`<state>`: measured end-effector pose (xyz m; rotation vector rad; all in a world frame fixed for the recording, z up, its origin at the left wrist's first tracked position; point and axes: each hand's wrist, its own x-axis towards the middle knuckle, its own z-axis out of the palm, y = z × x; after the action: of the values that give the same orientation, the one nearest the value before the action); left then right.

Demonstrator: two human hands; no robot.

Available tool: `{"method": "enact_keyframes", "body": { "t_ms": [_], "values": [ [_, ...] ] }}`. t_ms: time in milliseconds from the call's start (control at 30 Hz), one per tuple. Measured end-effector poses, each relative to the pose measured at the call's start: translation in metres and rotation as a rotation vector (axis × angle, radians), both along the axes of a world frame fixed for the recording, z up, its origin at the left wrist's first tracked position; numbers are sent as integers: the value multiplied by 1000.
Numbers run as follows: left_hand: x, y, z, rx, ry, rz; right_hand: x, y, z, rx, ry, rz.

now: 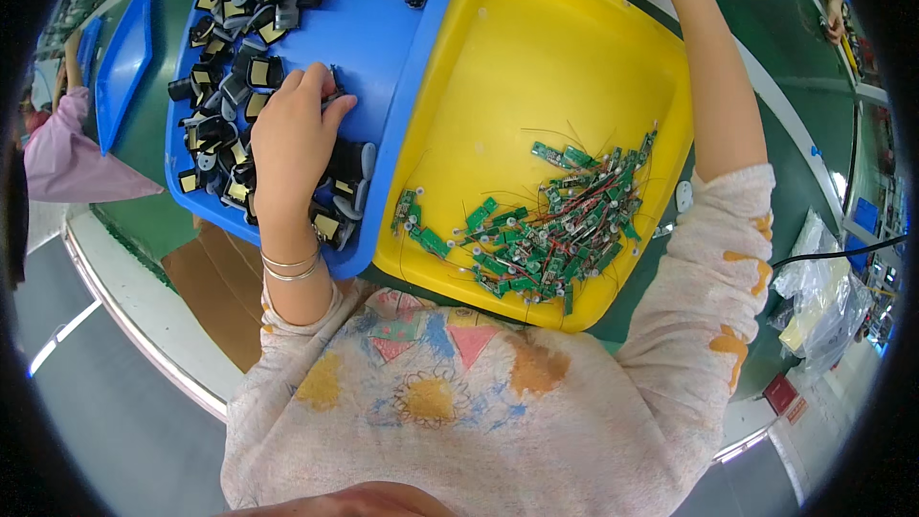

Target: The person repeatedly picks up small black plastic housings and green circuit boards from trays, inserts the boards into the housings, and places the assembled units into a blue bin. The process is continuous and repetitive, with the person handling each unit individually.

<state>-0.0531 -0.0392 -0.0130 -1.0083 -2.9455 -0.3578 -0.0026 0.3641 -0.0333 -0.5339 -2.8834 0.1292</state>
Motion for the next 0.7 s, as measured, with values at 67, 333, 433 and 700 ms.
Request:
{"method": "enact_keyframes", "body": {
  "t_ms": [67,333,433,700],
  "values": [
    [5,2,6,8,2,16,4,-50,16,74,175,139],
    [17,17,18,547,-214,-91,101,-236,46,-272,-201,766],
    [26,22,20,727,-430,-186,114,-244,35,-266,-289,724],
    [48,25,23,1199,-1225,-155,110,-226,61,-1152,2,347]
  ]
}}
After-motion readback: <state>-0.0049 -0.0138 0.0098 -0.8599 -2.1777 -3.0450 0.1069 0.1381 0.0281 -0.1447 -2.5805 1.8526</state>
